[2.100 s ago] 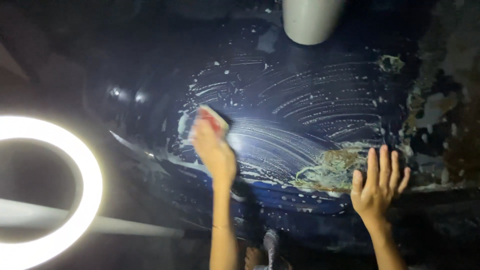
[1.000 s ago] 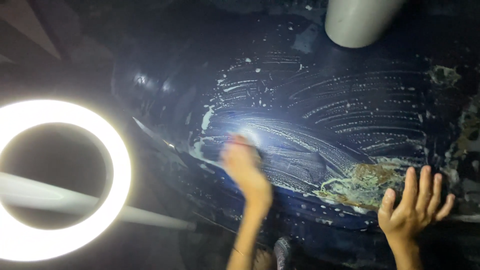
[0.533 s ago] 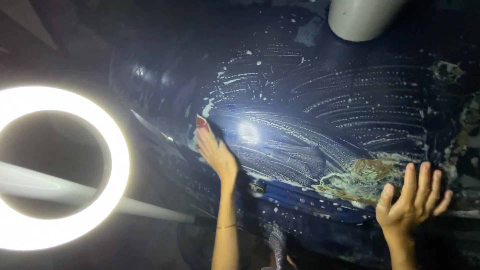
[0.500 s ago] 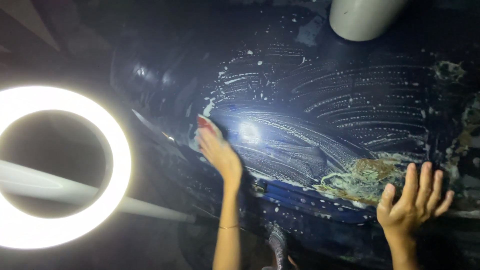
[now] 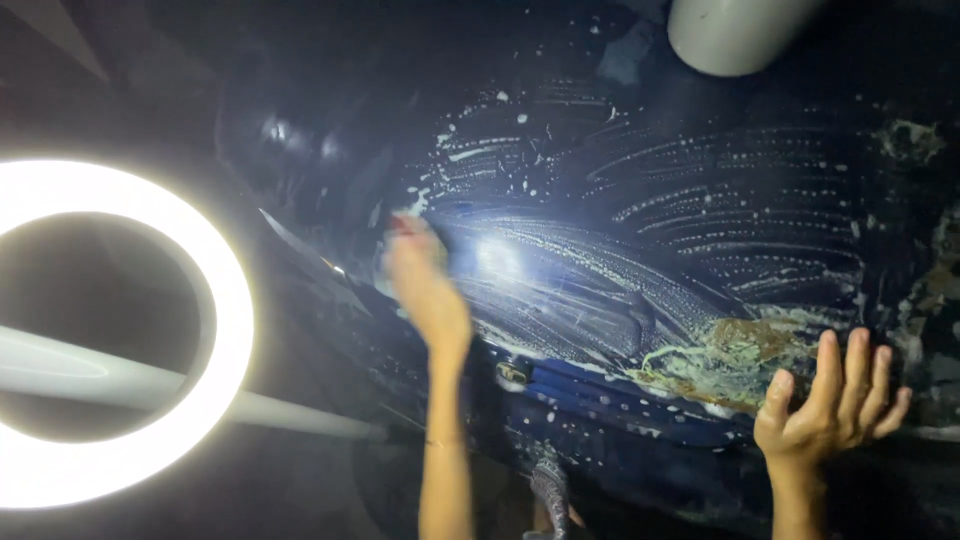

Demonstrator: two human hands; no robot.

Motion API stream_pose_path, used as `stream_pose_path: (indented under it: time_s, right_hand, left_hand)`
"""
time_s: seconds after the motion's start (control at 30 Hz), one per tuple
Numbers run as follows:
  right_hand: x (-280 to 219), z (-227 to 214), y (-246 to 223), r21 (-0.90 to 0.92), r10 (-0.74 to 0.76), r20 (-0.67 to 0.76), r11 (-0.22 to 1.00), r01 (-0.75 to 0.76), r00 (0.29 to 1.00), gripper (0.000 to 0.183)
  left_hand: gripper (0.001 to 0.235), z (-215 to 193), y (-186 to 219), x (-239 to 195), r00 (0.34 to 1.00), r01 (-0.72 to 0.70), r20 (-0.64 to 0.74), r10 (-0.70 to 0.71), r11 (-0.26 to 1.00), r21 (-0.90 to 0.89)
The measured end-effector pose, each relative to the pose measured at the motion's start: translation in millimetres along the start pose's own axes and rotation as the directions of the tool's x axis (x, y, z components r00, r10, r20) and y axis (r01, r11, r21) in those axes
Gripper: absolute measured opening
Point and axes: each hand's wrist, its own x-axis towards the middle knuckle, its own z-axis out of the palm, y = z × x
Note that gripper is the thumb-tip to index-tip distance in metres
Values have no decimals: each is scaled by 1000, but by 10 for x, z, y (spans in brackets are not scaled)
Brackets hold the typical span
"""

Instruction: The person sands a soapy section of a blue car hood using a red sanding block. They hold the block with their right hand and use their left hand to stabilize the surface, moving the block in circular and back-and-forth motions across the hood.

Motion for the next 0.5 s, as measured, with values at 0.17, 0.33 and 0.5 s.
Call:
stream_pose_path:
  time_s: [0.17,0.33,0.5]
  right_hand:
    - [-14,1,5,16,8,18,1000,-9,1000,71]
    - [-17,-40,14,51,0,34,999,-2,999,70]
    - [-18,-18,23,35,-16,8,999,16,1000,71]
  left_hand:
    - [23,153,166,-223,982,-172,-39,185,962,213]
    - [17,356,17,-1195,609,-553,661,438,832,-43]
    - [10,240,134,-621,739,-504,597,312,844,182]
